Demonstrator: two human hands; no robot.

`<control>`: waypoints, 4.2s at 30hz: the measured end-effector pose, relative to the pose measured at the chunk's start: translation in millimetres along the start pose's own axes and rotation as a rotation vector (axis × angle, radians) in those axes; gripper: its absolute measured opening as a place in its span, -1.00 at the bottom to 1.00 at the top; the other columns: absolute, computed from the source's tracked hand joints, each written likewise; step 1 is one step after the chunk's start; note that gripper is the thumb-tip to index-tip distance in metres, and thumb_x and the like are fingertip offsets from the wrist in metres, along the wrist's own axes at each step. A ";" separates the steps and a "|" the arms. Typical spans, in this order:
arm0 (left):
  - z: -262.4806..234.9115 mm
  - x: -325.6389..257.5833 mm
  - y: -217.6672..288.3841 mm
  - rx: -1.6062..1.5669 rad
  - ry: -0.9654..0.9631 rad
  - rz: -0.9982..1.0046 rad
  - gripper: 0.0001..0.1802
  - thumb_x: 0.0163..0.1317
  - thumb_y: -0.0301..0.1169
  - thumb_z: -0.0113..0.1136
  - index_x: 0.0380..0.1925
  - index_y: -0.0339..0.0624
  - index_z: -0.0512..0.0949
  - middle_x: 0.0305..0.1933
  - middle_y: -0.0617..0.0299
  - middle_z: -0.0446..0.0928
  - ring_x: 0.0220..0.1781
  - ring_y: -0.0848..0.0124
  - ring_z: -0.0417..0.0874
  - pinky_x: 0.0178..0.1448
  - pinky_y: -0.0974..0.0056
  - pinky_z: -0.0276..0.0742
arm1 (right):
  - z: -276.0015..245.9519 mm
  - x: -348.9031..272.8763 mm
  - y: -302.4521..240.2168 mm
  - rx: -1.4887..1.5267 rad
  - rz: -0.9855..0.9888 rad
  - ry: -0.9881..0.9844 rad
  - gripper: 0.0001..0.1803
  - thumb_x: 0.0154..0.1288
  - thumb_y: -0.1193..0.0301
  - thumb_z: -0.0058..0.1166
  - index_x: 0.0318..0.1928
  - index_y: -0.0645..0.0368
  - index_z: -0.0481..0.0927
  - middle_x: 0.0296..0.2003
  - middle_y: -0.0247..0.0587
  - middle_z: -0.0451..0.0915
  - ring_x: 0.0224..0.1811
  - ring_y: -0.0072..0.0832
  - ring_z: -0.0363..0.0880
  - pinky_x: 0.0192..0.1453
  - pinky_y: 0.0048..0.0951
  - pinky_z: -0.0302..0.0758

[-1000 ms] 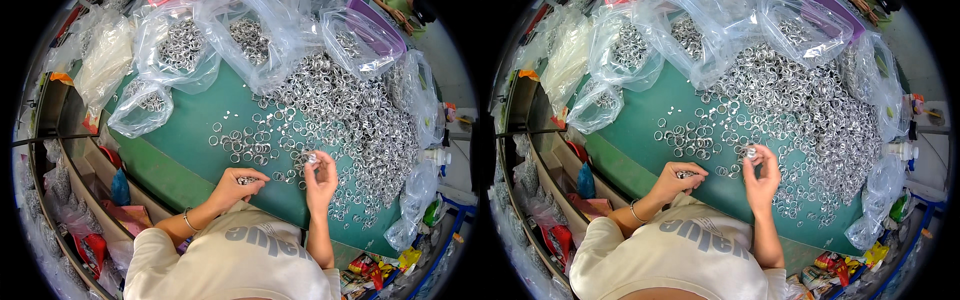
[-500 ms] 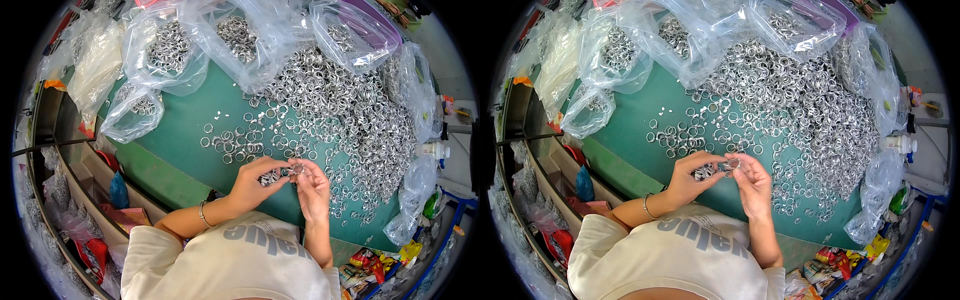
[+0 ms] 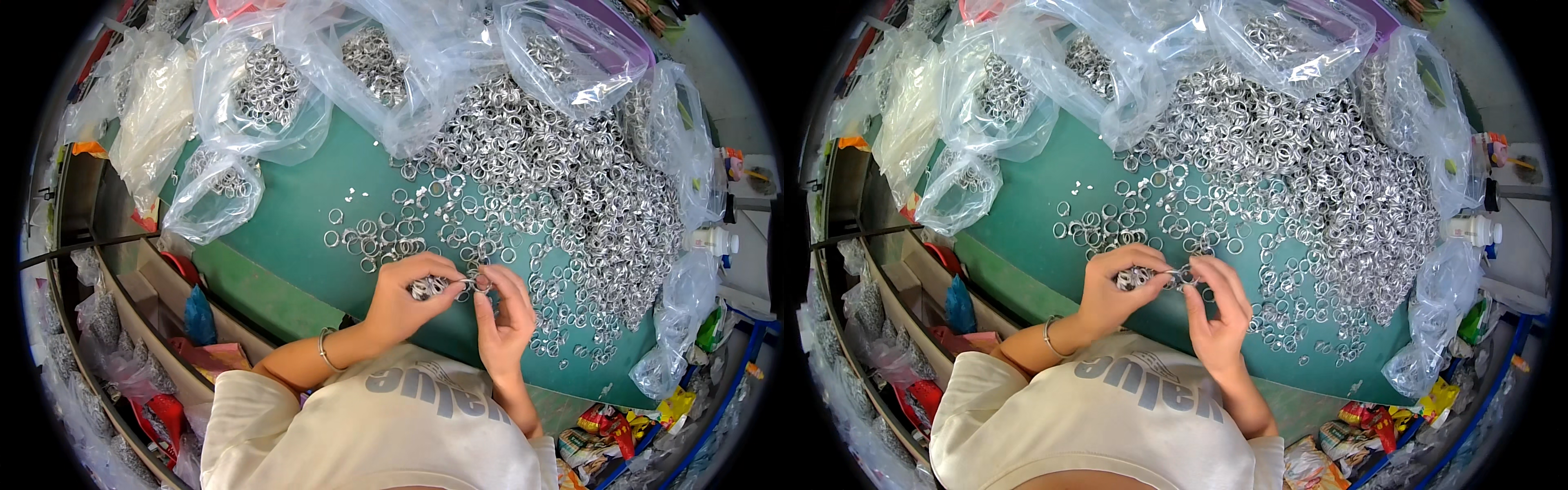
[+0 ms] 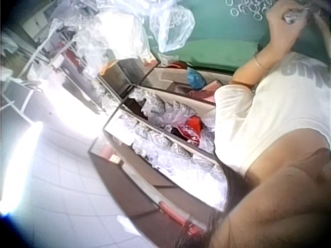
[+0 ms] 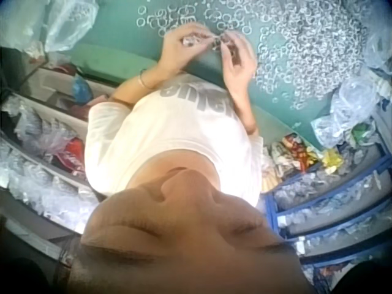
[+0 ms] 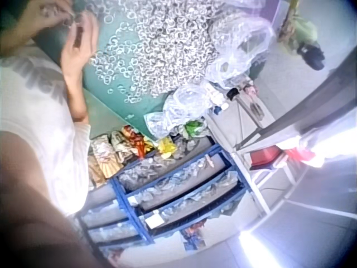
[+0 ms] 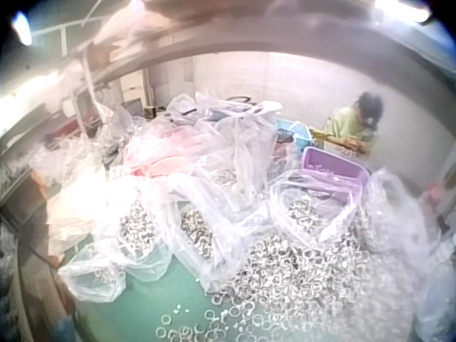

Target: The person sorts small metal rings by hand on a green workbench, picking up individual rings from a pile and placing them into plastic bags.

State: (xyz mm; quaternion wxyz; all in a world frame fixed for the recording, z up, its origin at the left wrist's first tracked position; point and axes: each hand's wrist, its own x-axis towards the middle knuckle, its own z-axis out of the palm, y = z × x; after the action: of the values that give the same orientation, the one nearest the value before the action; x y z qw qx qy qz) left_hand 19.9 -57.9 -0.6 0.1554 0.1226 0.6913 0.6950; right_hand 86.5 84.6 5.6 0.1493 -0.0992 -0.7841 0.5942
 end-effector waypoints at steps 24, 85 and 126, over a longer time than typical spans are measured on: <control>3.2 -2.0 -2.1 -1.015 -0.145 -0.899 -0.82 0.27 -0.32 0.15 -0.27 -0.20 0.55 -0.39 0.33 0.49 -0.46 0.62 0.46 -0.64 0.56 0.21 | -12.2 5.9 -9.4 -0.254 -0.102 -0.179 -0.76 0.11 0.71 0.06 -0.16 0.37 0.52 -0.34 0.00 0.54 -0.33 -0.15 0.51 -0.26 -0.35 0.46; -14.8 -30.0 -20.3 0.302 -0.146 0.043 -0.73 0.09 -0.54 0.24 -0.15 -0.21 0.61 -0.37 0.15 0.56 -0.40 0.46 0.57 -0.34 0.34 0.47 | -28.8 5.4 -0.7 0.998 0.653 -0.411 -0.74 0.39 0.44 -0.21 0.01 0.31 0.38 -0.16 0.03 0.53 -0.30 -0.32 0.55 -0.31 -0.41 0.50; -17.9 5.6 -18.9 -1.143 -0.116 -0.884 -0.79 0.29 -0.24 0.10 -0.25 -0.13 0.53 -0.30 0.24 0.49 -0.40 0.46 0.46 -0.59 0.50 0.30 | -9.0 53.5 32.9 -0.916 -0.084 -0.240 -0.41 0.20 0.27 0.13 0.22 0.18 0.33 0.31 0.07 0.11 0.41 -0.01 -0.03 0.34 0.08 0.05</control>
State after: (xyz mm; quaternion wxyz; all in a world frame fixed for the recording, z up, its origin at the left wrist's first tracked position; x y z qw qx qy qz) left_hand 8.7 -72.4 -20.0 0.4982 -0.2321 0.1955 0.8122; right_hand 38.8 119.6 -17.5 0.0227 -0.0537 -0.9804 0.1882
